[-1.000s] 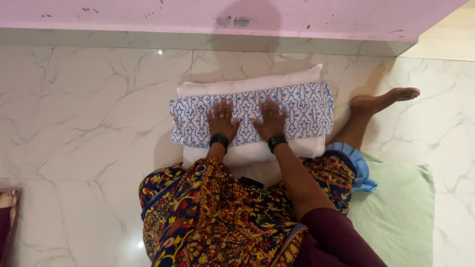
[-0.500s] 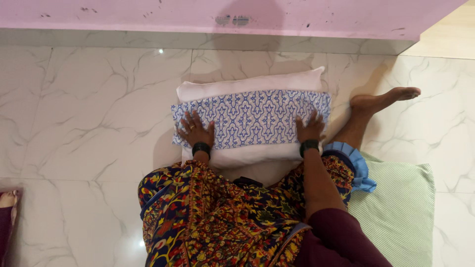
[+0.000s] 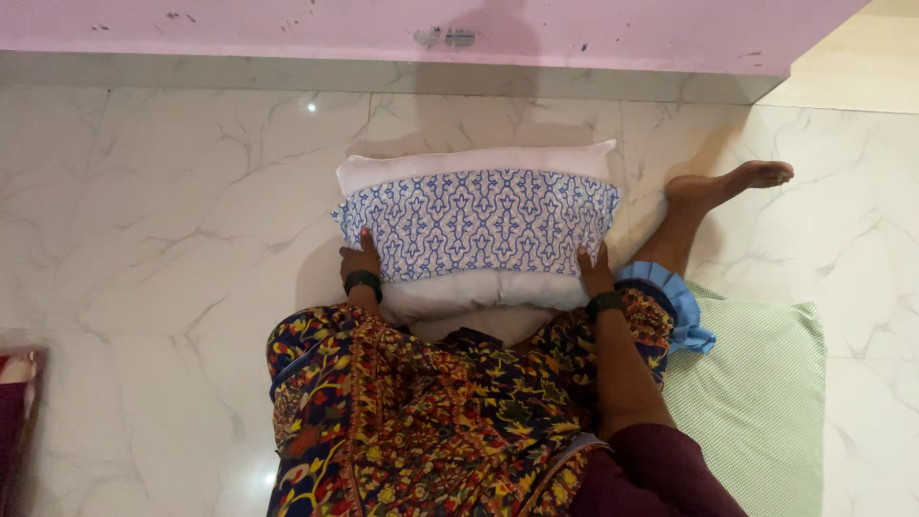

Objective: The person sits on the floor and removes a blue and white patterned pillowcase from a pillow by hand. They then remove a green checkered pillowcase from a second pillow. Both pillowcases are placed on the floor next to the pillows.

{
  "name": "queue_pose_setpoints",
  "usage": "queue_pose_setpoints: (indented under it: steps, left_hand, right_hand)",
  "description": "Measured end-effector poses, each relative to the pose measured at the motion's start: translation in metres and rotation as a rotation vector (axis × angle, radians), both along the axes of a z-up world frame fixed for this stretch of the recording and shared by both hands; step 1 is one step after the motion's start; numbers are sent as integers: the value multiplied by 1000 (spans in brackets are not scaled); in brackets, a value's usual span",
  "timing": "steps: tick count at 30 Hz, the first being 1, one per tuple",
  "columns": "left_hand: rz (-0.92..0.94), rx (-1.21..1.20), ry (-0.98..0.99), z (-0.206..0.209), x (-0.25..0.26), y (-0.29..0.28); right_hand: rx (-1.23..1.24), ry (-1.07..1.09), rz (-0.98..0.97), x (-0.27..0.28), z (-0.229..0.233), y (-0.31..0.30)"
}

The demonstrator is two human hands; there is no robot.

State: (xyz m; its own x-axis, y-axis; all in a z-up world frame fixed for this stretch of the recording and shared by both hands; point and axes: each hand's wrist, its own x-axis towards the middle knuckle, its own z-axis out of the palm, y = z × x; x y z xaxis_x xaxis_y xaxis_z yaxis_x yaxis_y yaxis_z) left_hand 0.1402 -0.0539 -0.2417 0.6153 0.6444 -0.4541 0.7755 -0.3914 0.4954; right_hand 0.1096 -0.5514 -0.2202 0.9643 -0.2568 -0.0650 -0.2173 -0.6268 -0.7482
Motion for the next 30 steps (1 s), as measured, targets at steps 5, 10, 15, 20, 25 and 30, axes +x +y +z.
queue_pose_setpoints:
  steps: [5, 10, 15, 20, 25, 30]
  left_hand:
    - [-39, -67, -90, -6, -6, 7]
    - [-63, -17, -116, -3, -14, 5]
    - [-69, -2, -190, 1, -23, 4]
    - [-95, 34, -273, 0, -32, 4]
    - [-116, 18, -363, -2, -33, -2]
    - [-131, 9, -550, 15, -39, -20]
  right_hand:
    - [51, 30, -17, -16, 4, 7]
    - [124, 34, -48, -22, 11, 7]
    - [149, -47, -77, -30, 13, 6]
    - [50, -96, -130, -43, 12, 0]
    - [-76, -158, -197, -57, 20, -14]
    - [-180, -112, -238, -74, 38, -53]
